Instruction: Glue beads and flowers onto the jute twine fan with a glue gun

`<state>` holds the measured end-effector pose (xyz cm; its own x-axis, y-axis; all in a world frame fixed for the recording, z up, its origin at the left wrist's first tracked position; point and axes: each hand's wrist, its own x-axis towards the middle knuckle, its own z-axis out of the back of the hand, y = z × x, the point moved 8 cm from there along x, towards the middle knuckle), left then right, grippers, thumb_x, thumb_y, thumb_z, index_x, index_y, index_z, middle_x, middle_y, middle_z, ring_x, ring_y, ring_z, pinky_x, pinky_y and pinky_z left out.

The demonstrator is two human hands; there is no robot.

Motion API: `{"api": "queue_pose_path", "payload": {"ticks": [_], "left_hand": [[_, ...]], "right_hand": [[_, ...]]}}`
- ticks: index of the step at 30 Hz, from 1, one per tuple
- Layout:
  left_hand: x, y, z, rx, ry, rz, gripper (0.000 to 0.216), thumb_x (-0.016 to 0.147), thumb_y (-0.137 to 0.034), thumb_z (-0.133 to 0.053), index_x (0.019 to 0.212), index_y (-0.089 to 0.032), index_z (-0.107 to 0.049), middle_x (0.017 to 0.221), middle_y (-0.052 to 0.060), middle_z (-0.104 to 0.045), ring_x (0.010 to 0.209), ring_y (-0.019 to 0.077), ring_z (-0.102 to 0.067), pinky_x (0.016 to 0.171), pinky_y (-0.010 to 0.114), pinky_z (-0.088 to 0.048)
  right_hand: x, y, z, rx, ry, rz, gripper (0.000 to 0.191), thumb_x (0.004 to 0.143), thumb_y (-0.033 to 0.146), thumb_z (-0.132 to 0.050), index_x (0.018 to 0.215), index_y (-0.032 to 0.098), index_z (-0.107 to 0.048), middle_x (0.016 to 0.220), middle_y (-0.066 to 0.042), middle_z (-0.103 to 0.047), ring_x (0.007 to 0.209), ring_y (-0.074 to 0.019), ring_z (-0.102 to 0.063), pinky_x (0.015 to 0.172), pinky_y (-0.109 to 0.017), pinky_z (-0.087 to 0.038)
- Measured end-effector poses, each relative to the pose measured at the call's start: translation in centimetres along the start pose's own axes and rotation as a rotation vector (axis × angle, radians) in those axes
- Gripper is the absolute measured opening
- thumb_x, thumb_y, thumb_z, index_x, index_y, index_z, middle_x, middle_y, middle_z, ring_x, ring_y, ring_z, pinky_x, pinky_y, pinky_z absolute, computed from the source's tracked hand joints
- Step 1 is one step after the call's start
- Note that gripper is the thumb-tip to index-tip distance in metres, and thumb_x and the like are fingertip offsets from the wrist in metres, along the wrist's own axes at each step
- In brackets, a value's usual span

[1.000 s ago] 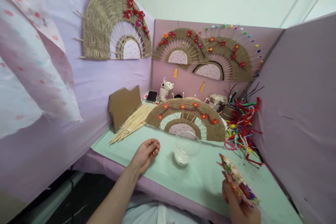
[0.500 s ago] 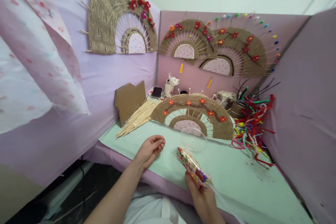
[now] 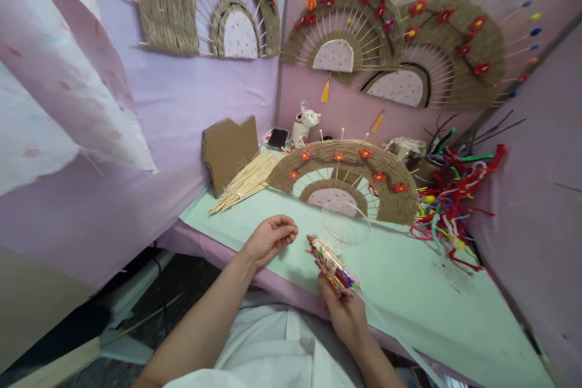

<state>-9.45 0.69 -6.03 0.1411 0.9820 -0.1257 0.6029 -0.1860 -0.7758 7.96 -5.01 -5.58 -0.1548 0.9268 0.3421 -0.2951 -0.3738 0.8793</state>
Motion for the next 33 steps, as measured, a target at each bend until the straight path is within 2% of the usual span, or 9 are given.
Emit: {"api": "queue_pose_path", "payload": {"ticks": [3, 7, 11, 16, 21, 26, 33], "left_hand": [[0.0, 0.1, 0.0, -0.001, 0.004, -0.001, 0.027, 0.059, -0.022, -0.083, 0.074, -0.01, -0.064, 0.068, 0.003, -0.066, 0.056, 0.0047, -0.059, 0.056, 0.012, -0.047], [0.1, 0.2, 0.2, 0.01, 0.01, 0.001, 0.026, 0.059, -0.021, -0.083, 0.074, -0.01, -0.066, 0.07, 0.003, -0.067, 0.057, 0.0047, -0.059, 0.057, 0.013, -0.047], [0.1, 0.3, 0.1, 0.019, 0.015, 0.005, 0.026, 0.057, -0.02, -0.084, 0.074, -0.01, -0.067, 0.07, 0.003, -0.067, 0.057, 0.0049, -0.059, 0.058, 0.014, -0.048], [0.0, 0.2, -0.1, 0.016, 0.012, 0.016, 0.026, 0.055, -0.019, -0.084, 0.073, -0.01, -0.068, 0.068, 0.002, -0.067, 0.056, 0.0049, -0.059, 0.058, 0.014, -0.048], [0.0, 0.3, -0.2, 0.034, 0.03, 0.017, 0.025, 0.056, -0.02, -0.084, 0.073, -0.009, -0.068, 0.068, 0.002, -0.066, 0.056, 0.0047, -0.058, 0.057, 0.014, -0.047], [0.0, 0.6, -0.1, 0.049, 0.049, 0.032, 0.025, 0.058, -0.021, -0.083, 0.073, -0.01, -0.067, 0.069, 0.002, -0.065, 0.056, 0.004, -0.056, 0.057, 0.014, -0.045], [0.0, 0.5, -0.4, 0.058, 0.071, 0.017, 0.027, 0.06, -0.025, -0.082, 0.073, -0.01, -0.064, 0.067, 0.001, -0.062, 0.054, 0.0032, -0.052, 0.054, 0.014, -0.041]], "right_hand": [[0.0, 0.1, -0.2, -0.015, 0.039, 0.02, 0.027, 0.086, 0.038, -0.053, 0.095, 0.017, -0.069, 0.08, -0.006, -0.069, 0.069, -0.0201, -0.062, 0.066, -0.028, -0.051], [0.1, 0.2, -0.4, -0.015, 0.071, 0.026, 0.028, 0.087, 0.035, -0.051, 0.102, 0.018, -0.067, 0.076, -0.004, -0.067, 0.069, -0.0199, -0.062, 0.064, -0.027, -0.051], [0.1, 0.2, -0.5, -0.026, 0.063, 0.05, 0.027, 0.087, 0.032, -0.052, 0.106, 0.02, -0.066, 0.082, -0.004, -0.069, 0.072, -0.0203, -0.063, 0.067, -0.028, -0.052], [0.1, 0.5, -0.5, -0.04, 0.057, 0.083, 0.025, 0.087, 0.03, -0.053, 0.105, 0.022, -0.067, 0.089, -0.004, -0.07, 0.086, -0.0218, -0.065, 0.076, -0.029, -0.051], [0.2, 0.6, -0.5, -0.041, 0.057, 0.055, 0.024, 0.087, 0.032, -0.053, 0.101, 0.02, -0.068, 0.084, -0.004, -0.07, 0.076, -0.0209, -0.065, 0.07, -0.028, -0.052], [0.4, 1.2, -0.6, -0.008, 0.067, 0.07, 0.028, 0.087, 0.032, -0.053, 0.107, 0.02, -0.067, 0.085, -0.004, -0.07, 0.075, -0.0211, -0.065, 0.069, -0.029, -0.053], [0.4, 1.1, -0.7, -0.012, 0.058, 0.087, 0.021, 0.086, 0.03, -0.054, 0.099, 0.021, -0.067, 0.083, -0.004, -0.069, 0.071, -0.0195, -0.064, 0.065, -0.028, -0.052]]}}
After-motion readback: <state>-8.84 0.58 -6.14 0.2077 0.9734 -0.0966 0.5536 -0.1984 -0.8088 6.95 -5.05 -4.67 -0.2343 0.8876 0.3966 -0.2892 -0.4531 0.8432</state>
